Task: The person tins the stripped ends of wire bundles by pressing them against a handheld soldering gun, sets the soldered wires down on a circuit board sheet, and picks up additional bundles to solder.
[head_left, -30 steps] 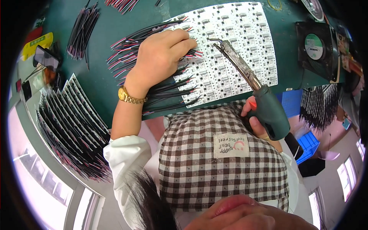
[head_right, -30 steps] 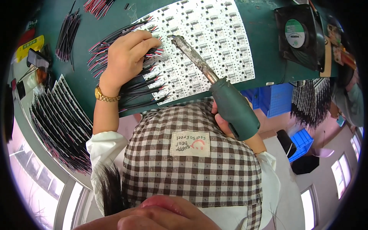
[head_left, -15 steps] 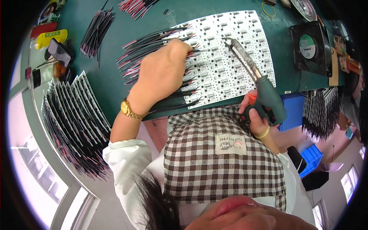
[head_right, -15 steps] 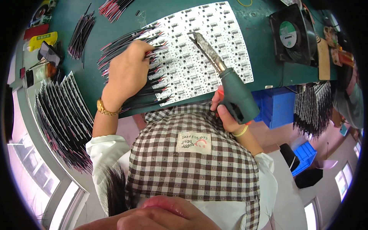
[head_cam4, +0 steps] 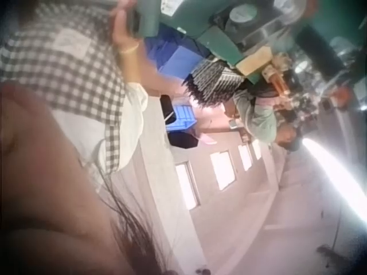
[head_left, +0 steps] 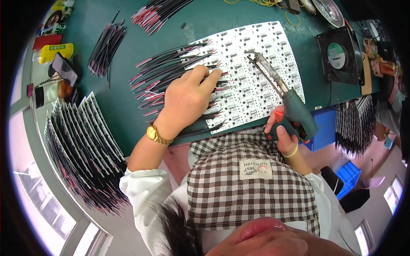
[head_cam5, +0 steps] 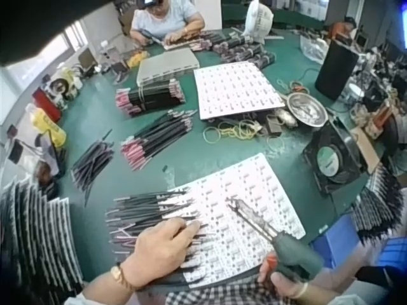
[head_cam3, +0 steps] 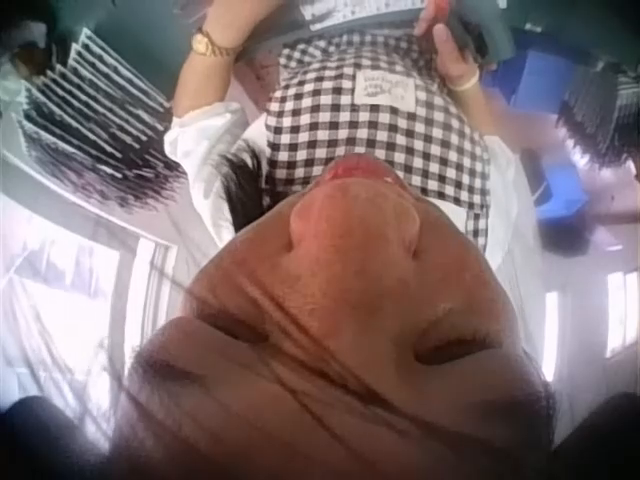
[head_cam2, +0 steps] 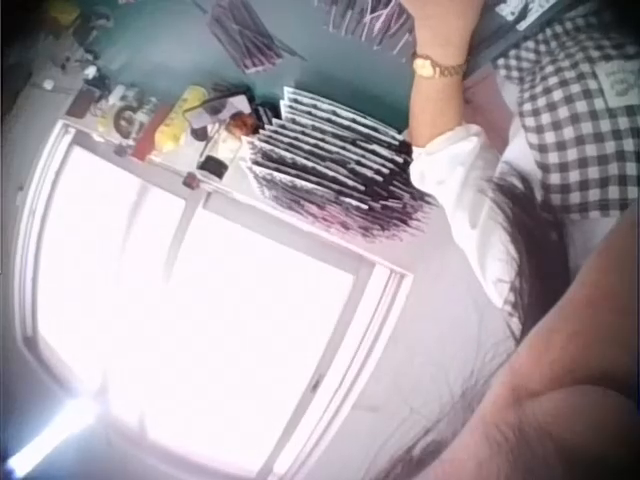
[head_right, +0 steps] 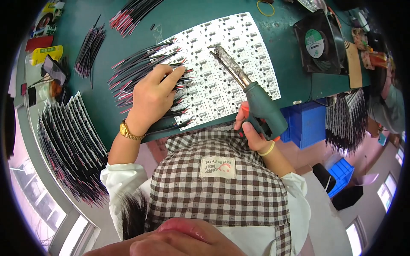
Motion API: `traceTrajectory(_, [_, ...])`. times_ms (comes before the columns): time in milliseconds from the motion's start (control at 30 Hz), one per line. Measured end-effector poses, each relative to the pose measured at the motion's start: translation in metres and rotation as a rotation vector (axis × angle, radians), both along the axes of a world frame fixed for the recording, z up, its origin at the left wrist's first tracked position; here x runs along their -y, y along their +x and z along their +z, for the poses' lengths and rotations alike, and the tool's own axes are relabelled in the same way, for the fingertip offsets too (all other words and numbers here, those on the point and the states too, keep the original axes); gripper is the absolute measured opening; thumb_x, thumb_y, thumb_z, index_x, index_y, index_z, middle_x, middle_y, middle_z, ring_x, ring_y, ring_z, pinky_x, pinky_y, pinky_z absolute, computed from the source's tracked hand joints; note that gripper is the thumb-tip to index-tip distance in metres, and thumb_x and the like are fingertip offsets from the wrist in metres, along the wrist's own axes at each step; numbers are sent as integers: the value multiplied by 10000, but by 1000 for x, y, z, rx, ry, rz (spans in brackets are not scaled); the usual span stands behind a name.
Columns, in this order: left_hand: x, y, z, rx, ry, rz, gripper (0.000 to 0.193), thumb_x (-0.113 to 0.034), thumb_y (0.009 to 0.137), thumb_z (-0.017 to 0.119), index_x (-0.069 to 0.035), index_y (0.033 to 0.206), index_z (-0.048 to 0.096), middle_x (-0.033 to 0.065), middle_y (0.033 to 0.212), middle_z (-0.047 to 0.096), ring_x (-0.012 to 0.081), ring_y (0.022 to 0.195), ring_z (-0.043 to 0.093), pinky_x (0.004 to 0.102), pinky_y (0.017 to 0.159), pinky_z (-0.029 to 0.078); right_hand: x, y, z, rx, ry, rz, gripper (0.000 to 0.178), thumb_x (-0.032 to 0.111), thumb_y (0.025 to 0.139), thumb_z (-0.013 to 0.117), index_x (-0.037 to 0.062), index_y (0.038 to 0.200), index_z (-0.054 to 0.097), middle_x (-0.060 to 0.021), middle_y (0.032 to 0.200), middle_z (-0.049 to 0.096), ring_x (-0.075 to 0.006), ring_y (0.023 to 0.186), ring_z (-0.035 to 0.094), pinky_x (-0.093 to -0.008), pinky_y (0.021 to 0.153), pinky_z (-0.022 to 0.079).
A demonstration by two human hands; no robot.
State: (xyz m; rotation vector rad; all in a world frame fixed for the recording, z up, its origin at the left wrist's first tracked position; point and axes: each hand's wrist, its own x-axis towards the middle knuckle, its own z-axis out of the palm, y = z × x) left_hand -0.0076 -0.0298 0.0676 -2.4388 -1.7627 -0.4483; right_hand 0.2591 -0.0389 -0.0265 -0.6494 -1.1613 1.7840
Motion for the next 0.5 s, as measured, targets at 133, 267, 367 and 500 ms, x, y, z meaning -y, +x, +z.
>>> traceTrajectory(133, [1, 2, 4, -5, -43, 23, 403, 47, 649, 603, -72, 1029, 662, 42, 812, 570, 195, 663, 583, 297, 536, 463, 1, 0, -1, 54, -9, 7, 473, 265, 852, 576, 15, 1222, 422, -94, 886, 547, -148, 663, 553, -285, 628, 477])
traceTrajectory(267, [-1, 0, 7, -27, -47, 20, 455, 76, 653, 567, -63, 1083, 627, 60, 805, 598, 209, 632, 580, 310, 534, 461, 1, 1, -3, 59, -25, 6, 484, 270, 849, 583, 11, 1224, 420, -94, 888, 547, -148, 671, 552, -288, 638, 478])
traceTrajectory(367, [2, -4, 3, 80, -46, 107, 440, 84, 652, 582, -58, 1068, 608, 72, 821, 618, 222, 649, 598, 307, 569, 482, 0, -2, -4, 38, -1, 32, 469, 251, 859, 573, 9, 1230, 421, -96, 889, 544, -147, 680, 548, -288, 646, 477])
traceTrajectory(500, [-3, -8, -4, 354, -74, 174, 340, 64, 671, 656, -46, 985, 585, 85, 814, 624, 240, 701, 624, 298, 626, 504, -3, 1, -4, -5, 16, 29, 429, 127, 861, 547, 9, 1258, 437, -106, 908, 551, -137, 685, 551, -278, 635, 479])
